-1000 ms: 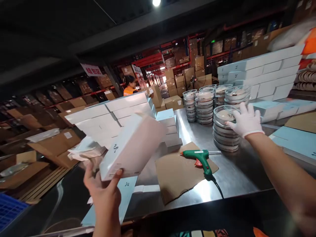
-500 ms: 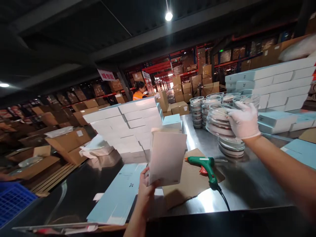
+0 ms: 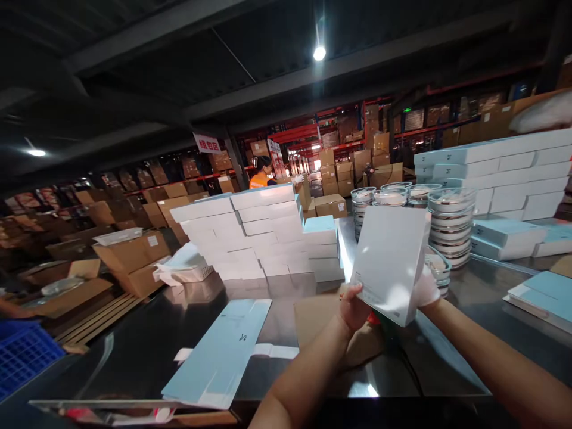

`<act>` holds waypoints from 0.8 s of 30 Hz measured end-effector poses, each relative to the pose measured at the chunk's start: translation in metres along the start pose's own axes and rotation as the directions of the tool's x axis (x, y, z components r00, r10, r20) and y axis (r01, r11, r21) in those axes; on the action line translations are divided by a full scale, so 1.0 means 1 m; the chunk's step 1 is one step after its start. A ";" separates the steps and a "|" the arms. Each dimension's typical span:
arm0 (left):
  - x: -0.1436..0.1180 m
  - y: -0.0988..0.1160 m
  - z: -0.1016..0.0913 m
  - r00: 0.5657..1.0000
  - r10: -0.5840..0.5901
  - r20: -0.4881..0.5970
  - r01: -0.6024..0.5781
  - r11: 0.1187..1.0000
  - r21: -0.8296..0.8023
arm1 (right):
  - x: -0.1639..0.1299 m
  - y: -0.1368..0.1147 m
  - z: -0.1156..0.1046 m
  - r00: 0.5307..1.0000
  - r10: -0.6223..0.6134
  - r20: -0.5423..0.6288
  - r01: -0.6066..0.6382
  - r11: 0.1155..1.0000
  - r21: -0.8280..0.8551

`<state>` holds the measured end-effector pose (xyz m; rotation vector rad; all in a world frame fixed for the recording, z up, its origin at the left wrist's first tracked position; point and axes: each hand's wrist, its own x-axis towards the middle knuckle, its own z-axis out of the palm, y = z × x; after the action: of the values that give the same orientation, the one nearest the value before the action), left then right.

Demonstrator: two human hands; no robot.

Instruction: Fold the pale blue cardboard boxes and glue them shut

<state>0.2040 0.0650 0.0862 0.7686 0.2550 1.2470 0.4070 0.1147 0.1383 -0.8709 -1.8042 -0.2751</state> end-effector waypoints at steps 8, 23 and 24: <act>-0.005 -0.009 -0.021 0.999 -0.006 0.035 0.005 0.999 0.034 | -0.006 -0.002 -0.018 0.970 0.115 -0.214 -0.130 0.990 -0.057; -0.122 0.052 -0.118 0.875 0.383 -0.297 -0.144 0.790 0.597 | 0.034 -0.092 -0.132 0.979 0.100 0.180 -0.158 0.925 0.346; -0.129 0.049 -0.120 0.886 0.361 -0.291 -0.119 0.784 0.610 | 0.035 -0.100 -0.123 0.962 0.015 0.271 -0.117 0.924 0.363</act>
<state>0.0565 -0.0016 0.0011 1.0914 0.9302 1.5993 0.4222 -0.0100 0.2406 -0.7146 -1.9802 0.2413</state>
